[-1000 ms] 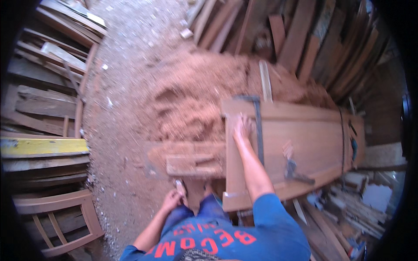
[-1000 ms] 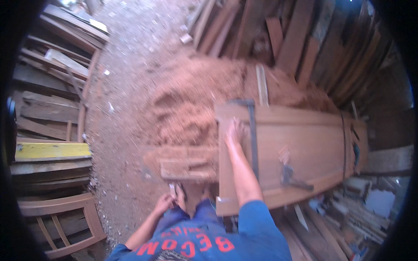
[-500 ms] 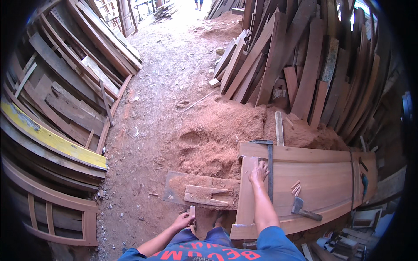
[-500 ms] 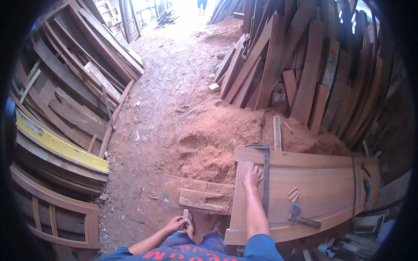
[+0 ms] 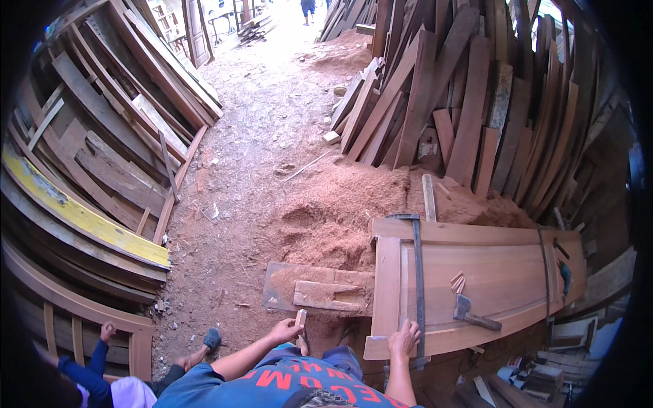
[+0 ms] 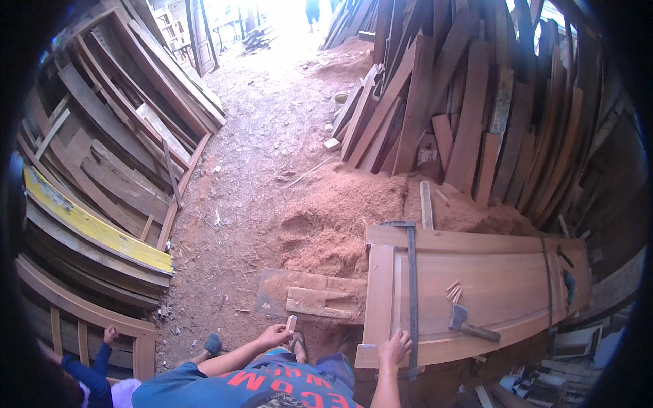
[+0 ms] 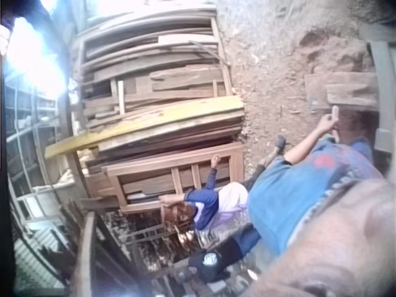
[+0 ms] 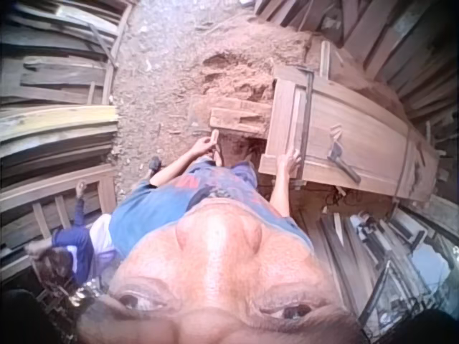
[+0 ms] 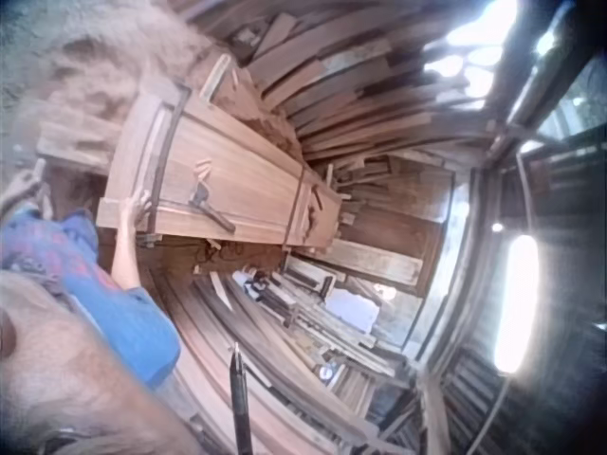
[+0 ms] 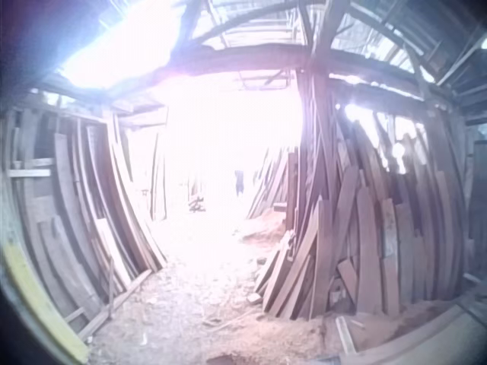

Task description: The person assembles a wooden door by securing a frame to a large wooden panel using clamps and a hammer. They position the frame, tighten the clamps, and hammer nails into the wood to fasten the components together.

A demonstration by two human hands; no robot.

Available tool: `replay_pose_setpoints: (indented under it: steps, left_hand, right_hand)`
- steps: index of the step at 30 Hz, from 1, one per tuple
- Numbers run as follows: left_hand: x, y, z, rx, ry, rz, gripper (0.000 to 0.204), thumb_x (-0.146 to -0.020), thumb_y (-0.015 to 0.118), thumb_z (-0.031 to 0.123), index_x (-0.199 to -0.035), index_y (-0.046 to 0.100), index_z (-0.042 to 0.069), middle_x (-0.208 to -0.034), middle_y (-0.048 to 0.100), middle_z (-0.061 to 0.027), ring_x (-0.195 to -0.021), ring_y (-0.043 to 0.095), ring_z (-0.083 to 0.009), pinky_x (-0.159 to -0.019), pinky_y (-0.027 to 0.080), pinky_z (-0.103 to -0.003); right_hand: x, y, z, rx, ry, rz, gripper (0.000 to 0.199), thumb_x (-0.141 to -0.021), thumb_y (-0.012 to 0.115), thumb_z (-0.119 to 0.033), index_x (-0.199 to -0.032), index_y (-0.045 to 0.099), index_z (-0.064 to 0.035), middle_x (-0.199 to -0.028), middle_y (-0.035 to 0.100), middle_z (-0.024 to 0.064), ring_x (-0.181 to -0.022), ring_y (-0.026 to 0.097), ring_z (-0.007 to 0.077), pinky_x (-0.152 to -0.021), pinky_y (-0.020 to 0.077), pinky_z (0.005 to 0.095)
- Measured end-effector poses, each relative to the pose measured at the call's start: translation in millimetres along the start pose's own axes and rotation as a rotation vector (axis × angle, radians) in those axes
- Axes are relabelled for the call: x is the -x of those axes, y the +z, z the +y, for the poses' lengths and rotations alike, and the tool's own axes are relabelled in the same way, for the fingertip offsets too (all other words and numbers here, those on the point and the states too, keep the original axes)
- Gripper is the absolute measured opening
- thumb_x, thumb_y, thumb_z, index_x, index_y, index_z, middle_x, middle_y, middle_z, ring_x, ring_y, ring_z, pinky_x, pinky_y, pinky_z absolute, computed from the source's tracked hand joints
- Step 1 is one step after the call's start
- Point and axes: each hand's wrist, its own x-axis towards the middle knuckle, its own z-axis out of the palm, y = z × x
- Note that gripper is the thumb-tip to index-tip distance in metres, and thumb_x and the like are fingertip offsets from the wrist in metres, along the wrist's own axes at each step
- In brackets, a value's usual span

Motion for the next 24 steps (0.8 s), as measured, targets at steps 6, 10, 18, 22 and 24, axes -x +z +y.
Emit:
replay_pose_setpoints:
  steps: [6,10,18,22,24]
  left_hand:
    - [-8.4,-12.2,-13.7,-0.045,0.031,-0.019,0.041,-0.095,0.066,0.030,-0.119,0.064,-0.004,-0.099,0.072,-0.0090,-0.088,0.069,-0.0163,-0.078,0.055,-0.032]
    - [-13.3,-14.4,-23.7,-0.121,0.049,-0.046,0.044,-0.095,0.066,0.031,-0.121,0.063,-0.004,-0.103,0.073,-0.0113,-0.090,0.069,-0.0176,-0.079,0.055,-0.033]
    - [-3.6,-5.6,-13.8,-0.147,0.048,-0.097,0.051,-0.093,0.067,0.034,-0.125,0.061,-0.006,-0.107,0.072,-0.0161,-0.093,0.070,-0.0199,-0.080,0.056,-0.033]
    - [-6.5,-2.3,-18.3,-0.179,0.071,-0.104,0.052,-0.093,0.068,0.036,-0.124,0.062,-0.005,-0.107,0.072,-0.0154,-0.093,0.070,-0.0199,-0.081,0.055,-0.034]
    - [-15.3,-3.8,-28.6,-0.198,0.101,-0.075,0.053,-0.092,0.068,0.038,-0.123,0.063,-0.005,-0.107,0.072,-0.0147,-0.092,0.069,-0.0198,-0.081,0.055,-0.034]
  right_hand:
    - [63.6,2.2,8.6,0.237,0.043,-0.092,0.069,-0.077,0.073,-0.014,-0.140,0.044,-0.0074,-0.135,0.044,0.0115,-0.124,0.047,0.0334,-0.101,0.0398,0.0506]
    - [64.0,-3.0,3.7,0.235,0.049,-0.131,0.068,-0.077,0.074,-0.015,-0.138,0.044,-0.0082,-0.135,0.043,0.0101,-0.125,0.047,0.0321,-0.101,0.0396,0.0507]
    - [57.2,-4.5,9.9,0.318,0.044,-0.179,0.064,-0.078,0.075,-0.017,-0.135,0.047,-0.0111,-0.133,0.045,0.0095,-0.126,0.046,0.0322,-0.102,0.0381,0.0508]
    - [51.9,-1.5,10.6,0.363,0.044,-0.188,0.061,-0.080,0.074,-0.019,-0.135,0.049,-0.0106,-0.131,0.046,0.0101,-0.125,0.046,0.0320,-0.102,0.0383,0.0500]
    - [51.5,-0.1,7.0,0.370,0.028,-0.189,0.058,-0.081,0.073,-0.020,-0.134,0.051,-0.0096,-0.130,0.047,0.0103,-0.125,0.046,0.0324,-0.101,0.0385,0.0499]
